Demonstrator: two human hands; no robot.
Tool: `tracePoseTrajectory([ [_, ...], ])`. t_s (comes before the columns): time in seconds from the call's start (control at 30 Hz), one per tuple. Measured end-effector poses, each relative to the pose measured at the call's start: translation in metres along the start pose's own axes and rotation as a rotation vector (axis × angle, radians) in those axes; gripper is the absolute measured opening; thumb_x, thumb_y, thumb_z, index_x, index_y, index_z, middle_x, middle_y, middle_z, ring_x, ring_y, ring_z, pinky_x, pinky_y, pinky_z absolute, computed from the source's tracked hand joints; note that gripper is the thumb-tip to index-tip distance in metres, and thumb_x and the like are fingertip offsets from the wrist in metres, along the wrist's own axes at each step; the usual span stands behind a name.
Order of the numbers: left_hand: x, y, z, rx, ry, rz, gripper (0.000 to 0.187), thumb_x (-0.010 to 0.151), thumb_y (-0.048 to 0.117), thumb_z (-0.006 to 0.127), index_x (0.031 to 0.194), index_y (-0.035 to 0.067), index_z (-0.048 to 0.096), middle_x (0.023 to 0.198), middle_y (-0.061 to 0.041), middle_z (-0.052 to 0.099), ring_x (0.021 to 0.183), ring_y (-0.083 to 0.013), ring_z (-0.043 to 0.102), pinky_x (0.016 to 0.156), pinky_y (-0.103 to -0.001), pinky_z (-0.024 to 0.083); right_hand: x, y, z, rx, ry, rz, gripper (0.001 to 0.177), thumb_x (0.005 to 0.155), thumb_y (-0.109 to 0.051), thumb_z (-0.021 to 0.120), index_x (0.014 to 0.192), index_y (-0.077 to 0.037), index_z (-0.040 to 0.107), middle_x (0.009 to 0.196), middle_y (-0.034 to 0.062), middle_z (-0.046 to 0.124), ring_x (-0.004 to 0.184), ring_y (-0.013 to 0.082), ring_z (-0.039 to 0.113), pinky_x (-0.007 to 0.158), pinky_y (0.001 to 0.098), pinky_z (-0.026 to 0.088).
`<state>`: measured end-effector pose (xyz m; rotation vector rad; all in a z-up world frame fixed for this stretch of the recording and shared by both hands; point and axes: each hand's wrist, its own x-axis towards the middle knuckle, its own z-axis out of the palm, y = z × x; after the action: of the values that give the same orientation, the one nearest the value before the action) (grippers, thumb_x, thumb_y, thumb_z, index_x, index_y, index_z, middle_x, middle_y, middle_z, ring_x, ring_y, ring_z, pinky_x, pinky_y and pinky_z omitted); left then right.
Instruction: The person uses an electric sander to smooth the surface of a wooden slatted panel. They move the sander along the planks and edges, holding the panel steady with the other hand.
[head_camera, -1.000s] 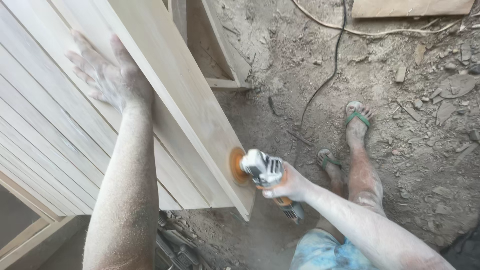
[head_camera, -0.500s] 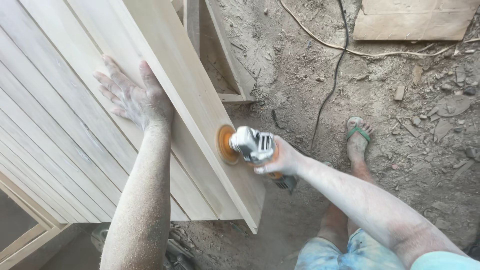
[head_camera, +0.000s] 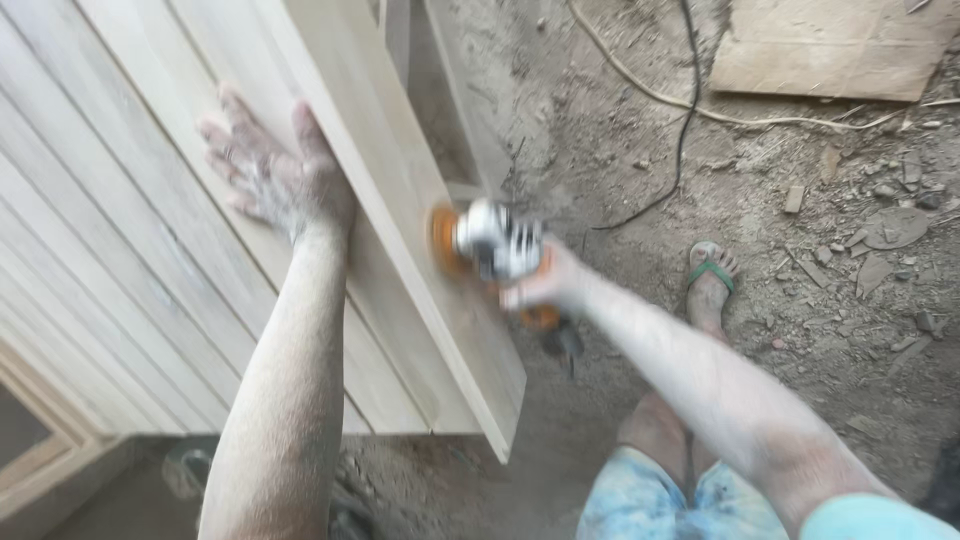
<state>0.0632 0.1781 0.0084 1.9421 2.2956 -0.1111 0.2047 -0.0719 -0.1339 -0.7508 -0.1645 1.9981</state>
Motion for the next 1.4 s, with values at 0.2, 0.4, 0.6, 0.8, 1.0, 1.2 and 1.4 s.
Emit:
tracePoseTrajectory([
  [0.2,0.0,0.005,-0.003,-0.026,0.006,0.017,0.088,0.104,0.076,0.039,0.169,0.026,0.009,0.177,-0.021,-0.001,0.163,-0.042,-0.003,0.125,-0.071,-0.004,-0.095,0.085,0.005,0.077,0.023,0.06,0.07,0.064,-0.005,0.087,0.128,-0.01,0.062,0.113,0.0018,0.07,0.105,0.0124,0.069,0.098,0.0351,0.057],
  [0.4,-0.004,0.01,-0.007,-0.028,0.002,0.017,0.086,0.104,0.073,0.037,0.169,0.024,0.009,0.174,-0.021,-0.001,0.161,-0.0409,-0.004,0.125,-0.068,-0.006,-0.154,0.125,0.011,-0.053,0.087,0.126,0.075,0.06,-0.011,0.085,0.13,-0.02,0.059,0.113,-0.0059,0.071,0.105,0.0046,0.066,0.098,0.0252,0.05],
  [0.6,-0.002,0.017,-0.011,-0.056,0.01,0.013,0.088,0.101,0.072,0.041,0.168,0.022,0.013,0.175,-0.021,0.001,0.162,-0.0403,-0.002,0.126,-0.067,-0.003,-0.09,0.113,-0.017,-0.033,0.056,0.081,0.053,0.064,-0.007,0.087,0.115,-0.008,0.07,0.104,0.0011,0.073,0.099,0.0108,0.069,0.093,0.0284,0.055],
  [0.8,-0.005,0.008,-0.008,-0.079,-0.021,-0.005,0.089,0.1,0.072,0.042,0.168,0.021,0.013,0.174,-0.023,0.0,0.161,-0.043,-0.005,0.123,-0.07,-0.003,-0.009,0.055,-0.038,-0.004,0.056,0.077,0.052,0.067,-0.006,0.09,0.115,-0.003,0.07,0.105,0.0048,0.072,0.097,0.0162,0.068,0.091,0.0345,0.057],
  [1.0,-0.007,0.003,-0.006,-0.053,-0.033,0.02,0.092,0.101,0.073,0.04,0.169,0.02,0.008,0.175,-0.023,-0.004,0.162,-0.043,-0.008,0.122,-0.073,-0.008,0.069,-0.033,-0.039,-0.169,0.03,0.123,0.054,0.067,-0.011,0.087,0.117,-0.01,0.066,0.108,0.003,0.075,0.104,0.0168,0.072,0.1,0.0395,0.058],
  [1.2,-0.003,-0.002,-0.004,-0.026,-0.076,0.009,0.097,0.096,0.077,0.038,0.168,0.02,0.005,0.174,-0.021,-0.006,0.161,-0.0406,-0.012,0.122,-0.069,-0.011,0.14,-0.116,-0.032,-0.254,0.0,-0.008,0.056,0.067,-0.011,0.087,0.118,-0.01,0.065,0.111,0.0063,0.072,0.106,0.018,0.071,0.102,0.0411,0.057],
  [1.4,0.001,0.006,-0.006,0.018,-0.09,0.009,0.1,0.095,0.082,0.032,0.168,0.02,0.002,0.173,-0.021,-0.007,0.16,-0.0413,-0.013,0.122,-0.069,-0.012,0.15,-0.137,-0.024,-0.15,-0.016,0.017,0.066,0.062,-0.009,0.085,0.123,-0.016,0.058,0.116,-0.0004,0.07,0.11,0.0141,0.071,0.103,0.0397,0.055],
])
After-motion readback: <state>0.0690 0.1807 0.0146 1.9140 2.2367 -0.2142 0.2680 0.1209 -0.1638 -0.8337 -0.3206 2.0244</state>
